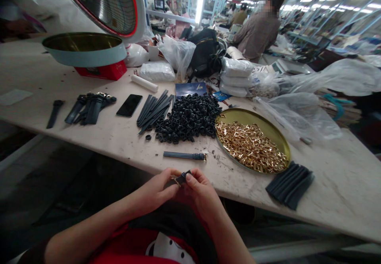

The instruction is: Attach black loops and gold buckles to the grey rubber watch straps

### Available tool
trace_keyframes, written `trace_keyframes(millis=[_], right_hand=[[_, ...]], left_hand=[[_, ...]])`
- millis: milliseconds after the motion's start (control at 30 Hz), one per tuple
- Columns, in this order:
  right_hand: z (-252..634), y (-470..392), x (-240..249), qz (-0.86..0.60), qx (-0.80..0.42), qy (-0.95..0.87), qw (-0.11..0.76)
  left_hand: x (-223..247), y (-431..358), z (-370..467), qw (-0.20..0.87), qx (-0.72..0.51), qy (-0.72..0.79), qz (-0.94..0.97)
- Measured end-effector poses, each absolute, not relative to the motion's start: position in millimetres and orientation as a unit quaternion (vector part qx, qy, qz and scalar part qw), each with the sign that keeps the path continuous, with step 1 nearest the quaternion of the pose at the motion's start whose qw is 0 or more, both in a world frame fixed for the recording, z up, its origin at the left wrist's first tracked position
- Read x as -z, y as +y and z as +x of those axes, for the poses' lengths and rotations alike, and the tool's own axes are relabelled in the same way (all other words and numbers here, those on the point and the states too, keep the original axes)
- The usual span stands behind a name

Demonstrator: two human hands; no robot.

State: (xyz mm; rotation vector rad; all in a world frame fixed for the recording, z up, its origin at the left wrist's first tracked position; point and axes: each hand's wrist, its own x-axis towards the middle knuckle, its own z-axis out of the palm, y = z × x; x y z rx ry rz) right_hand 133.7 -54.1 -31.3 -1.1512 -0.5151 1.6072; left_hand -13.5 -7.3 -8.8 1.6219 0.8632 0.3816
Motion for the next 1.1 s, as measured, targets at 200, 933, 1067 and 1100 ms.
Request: trace_keyframes(millis=[200, 933, 1067, 1100], right_hand=[[126.1, -53.3, 31.6, -0.552, -0.574, -0.307, 0.521], [144.6, -44.4, 49.4, -0.45, -0.732, -0.172, 0.482], [142.9, -49.4, 49.5, -0.604, -0.551, -0.292, 0.497], [143.2, -51.3, 48.6, -0.63, -0.501, -0.335, 0.49]], left_hand=[[18.8, 2.2, -13.6, 0.583, -0.2, 0.409, 0.673], [8.9, 23.4, -9.0, 0.549, -0.076, 0.418, 0.719], [2.5, 16.2, -12.5, 0.627, -0.107, 0.364, 0.68], [3.6, 14.2, -13.0, 0.64, -0.106, 0.362, 0.67]])
